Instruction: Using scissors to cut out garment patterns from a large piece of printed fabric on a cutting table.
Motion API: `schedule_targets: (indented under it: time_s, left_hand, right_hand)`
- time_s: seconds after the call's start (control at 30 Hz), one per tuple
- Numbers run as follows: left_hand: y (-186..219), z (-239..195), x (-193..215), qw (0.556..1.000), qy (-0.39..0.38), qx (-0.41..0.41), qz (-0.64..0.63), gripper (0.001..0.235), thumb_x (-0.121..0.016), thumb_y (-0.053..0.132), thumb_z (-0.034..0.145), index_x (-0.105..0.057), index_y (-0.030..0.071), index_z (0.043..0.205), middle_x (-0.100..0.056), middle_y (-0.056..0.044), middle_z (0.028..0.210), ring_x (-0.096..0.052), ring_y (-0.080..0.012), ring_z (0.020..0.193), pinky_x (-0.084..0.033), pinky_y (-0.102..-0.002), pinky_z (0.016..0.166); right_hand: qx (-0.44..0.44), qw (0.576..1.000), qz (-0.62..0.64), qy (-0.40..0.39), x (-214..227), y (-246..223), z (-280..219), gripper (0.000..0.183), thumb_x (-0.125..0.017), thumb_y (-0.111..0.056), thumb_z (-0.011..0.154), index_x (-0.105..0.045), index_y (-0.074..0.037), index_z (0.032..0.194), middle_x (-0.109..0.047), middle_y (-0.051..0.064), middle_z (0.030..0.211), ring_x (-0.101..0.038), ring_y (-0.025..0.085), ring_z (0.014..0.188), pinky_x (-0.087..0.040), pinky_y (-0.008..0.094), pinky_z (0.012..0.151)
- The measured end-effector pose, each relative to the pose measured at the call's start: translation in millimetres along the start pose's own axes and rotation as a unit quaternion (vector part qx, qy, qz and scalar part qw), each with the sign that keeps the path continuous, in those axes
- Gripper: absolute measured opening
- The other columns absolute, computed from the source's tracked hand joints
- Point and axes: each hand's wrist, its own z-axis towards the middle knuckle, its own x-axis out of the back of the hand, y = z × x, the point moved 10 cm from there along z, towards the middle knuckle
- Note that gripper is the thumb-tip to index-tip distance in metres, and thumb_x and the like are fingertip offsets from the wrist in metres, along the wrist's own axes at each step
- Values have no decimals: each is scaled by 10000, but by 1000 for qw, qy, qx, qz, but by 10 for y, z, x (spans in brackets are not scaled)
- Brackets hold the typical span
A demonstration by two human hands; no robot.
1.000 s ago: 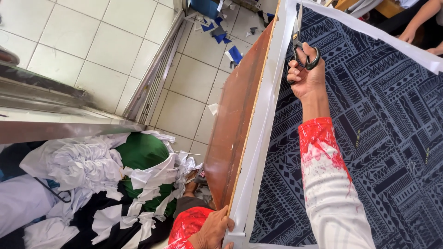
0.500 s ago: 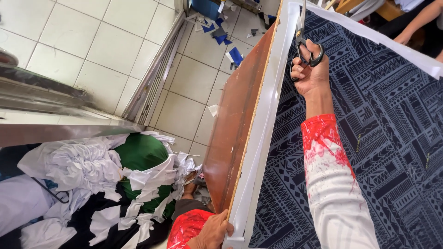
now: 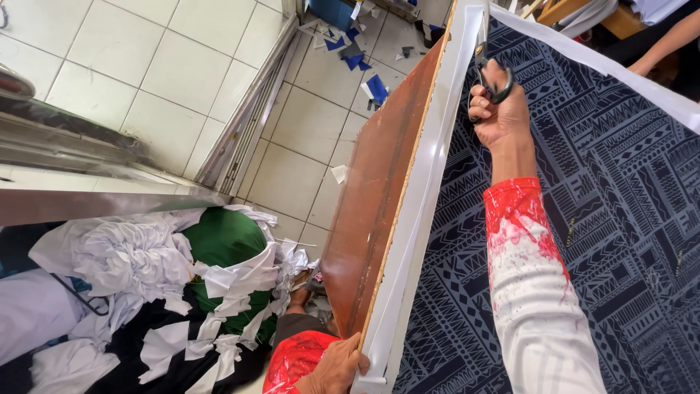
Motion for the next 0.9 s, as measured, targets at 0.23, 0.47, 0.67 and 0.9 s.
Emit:
schedule_targets:
  time_s: [0.23, 0.47, 0.67, 0.9]
  left_hand:
    - [207, 137, 160, 999, 18, -29, 14, 478, -413, 603, 1050, -405, 135, 956, -382, -104, 856, -398, -262, 699, -296, -407, 556]
    - [208, 75, 119, 999, -2, -25, 44, 231, -505, 339, 954, -427, 122, 964, -398, -115, 844, -436, -287, 714, -311, -424, 557]
    - [230, 91, 325, 998, 53, 37, 25, 107, -520, 212, 913, -505, 109, 936, -485, -68, 792, -490, -245, 635, -391, -381, 589]
    - [-674, -459, 1736, 891, 319, 260, 190, 178, -665, 69, 943, -582, 63, 1101, -669, -101, 978, -671, -248, 777, -557, -350, 663]
  right_hand:
    - [23, 999, -25, -15, -5, 121, 205, 271, -811, -185, 916, -544, -149, 943, -484, -5, 759, -431, 32, 529, -303, 131, 395]
    - [89, 981, -173, -23, -377, 570, -602, 254, -604, 39, 934, -767, -25, 1118, -616, 73, 718, -451, 63, 436, -277, 177, 326]
    - [61, 978, -141, -139, -369, 1219, -2177, 503, -601, 12, 965, -561, 6, 1467, -727, 122, 833, -514, 43, 472, -342, 173, 320]
    - [49, 996, -59, -38, 1092, 1480, -3692, 521, -455, -46, 1020, -475, -6, 1539, -308, -21, 625, -289, 44, 450, -270, 161, 331]
